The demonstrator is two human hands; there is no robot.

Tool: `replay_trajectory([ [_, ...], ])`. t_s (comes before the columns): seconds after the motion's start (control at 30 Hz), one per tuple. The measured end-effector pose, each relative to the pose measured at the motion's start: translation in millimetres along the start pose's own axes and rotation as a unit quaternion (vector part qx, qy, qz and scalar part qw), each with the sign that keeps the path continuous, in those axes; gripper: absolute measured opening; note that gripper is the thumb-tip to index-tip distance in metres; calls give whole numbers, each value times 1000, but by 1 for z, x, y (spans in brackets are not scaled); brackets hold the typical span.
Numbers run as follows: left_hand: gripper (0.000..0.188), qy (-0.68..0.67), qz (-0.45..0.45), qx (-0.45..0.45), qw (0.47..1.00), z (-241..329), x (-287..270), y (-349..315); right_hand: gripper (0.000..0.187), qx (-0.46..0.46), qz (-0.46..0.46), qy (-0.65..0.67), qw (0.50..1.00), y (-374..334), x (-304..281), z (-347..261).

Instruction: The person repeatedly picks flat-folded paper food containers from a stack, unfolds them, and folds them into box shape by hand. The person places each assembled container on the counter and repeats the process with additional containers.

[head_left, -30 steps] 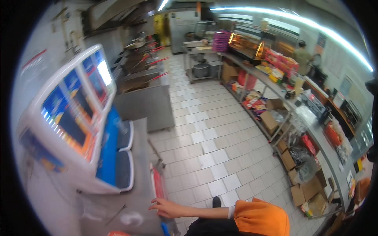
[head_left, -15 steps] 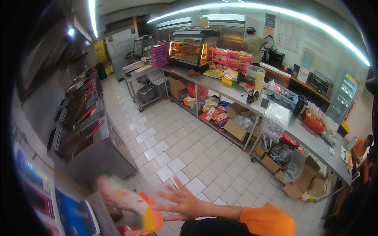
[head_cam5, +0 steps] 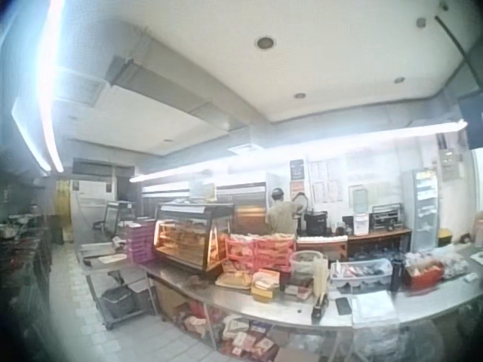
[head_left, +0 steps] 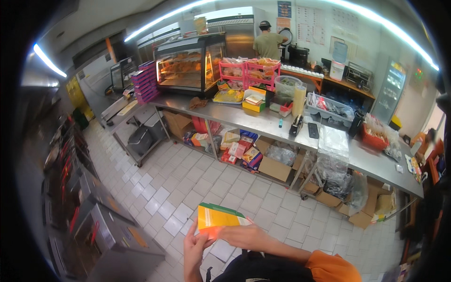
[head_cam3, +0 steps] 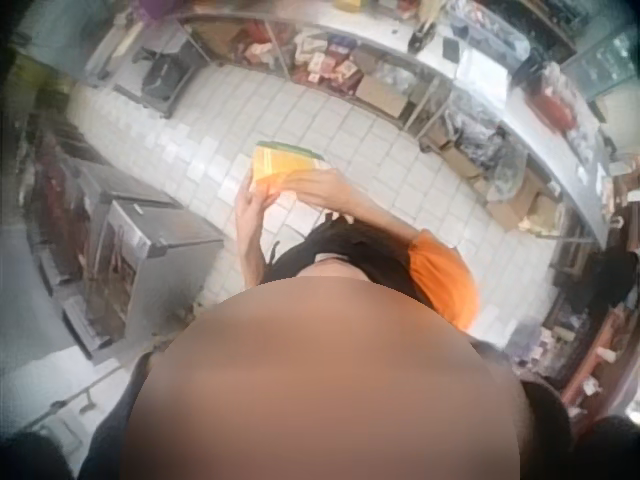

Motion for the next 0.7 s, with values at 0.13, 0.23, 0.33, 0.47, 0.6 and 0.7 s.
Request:
replay_trajectory([
  [0.13, 34, 92, -22, 124, 988, -17, 40, 124, 23, 170, 111, 101, 974, 71, -23, 103],
  [0.23, 25, 246, 4, 228, 942, -29, 79, 189, 20, 166, 158, 116, 966, 127, -33, 166],
  [0.33, 24, 263, -9, 252, 931, -32, 118, 262, 18, 152, 159, 134, 966, 184, -57, 226],
  [0.47, 26, 123, -57, 199, 971, -38, 154, 361, 16, 111, 196, 132, 965, 251, -101, 279],
  [0.6, 18, 103, -95, 139, 980, -68, 176, 450, 18, 121, 212, 119, 963, 301, -134, 338],
  [0.7, 14, 73, -158, 133, 976, -101, 208, 520, 19, 202, 228, 95, 948, 318, -161, 399],
])
Point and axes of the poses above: each hand's wrist, its own y-axis towards the middle knuckle, its own x-axis out of the palm, z = x × y, the point moved 10 cm from there along y, towards the middle knuckle, and after that the axes turned 15 degrees about x, right-handed, at the moved point
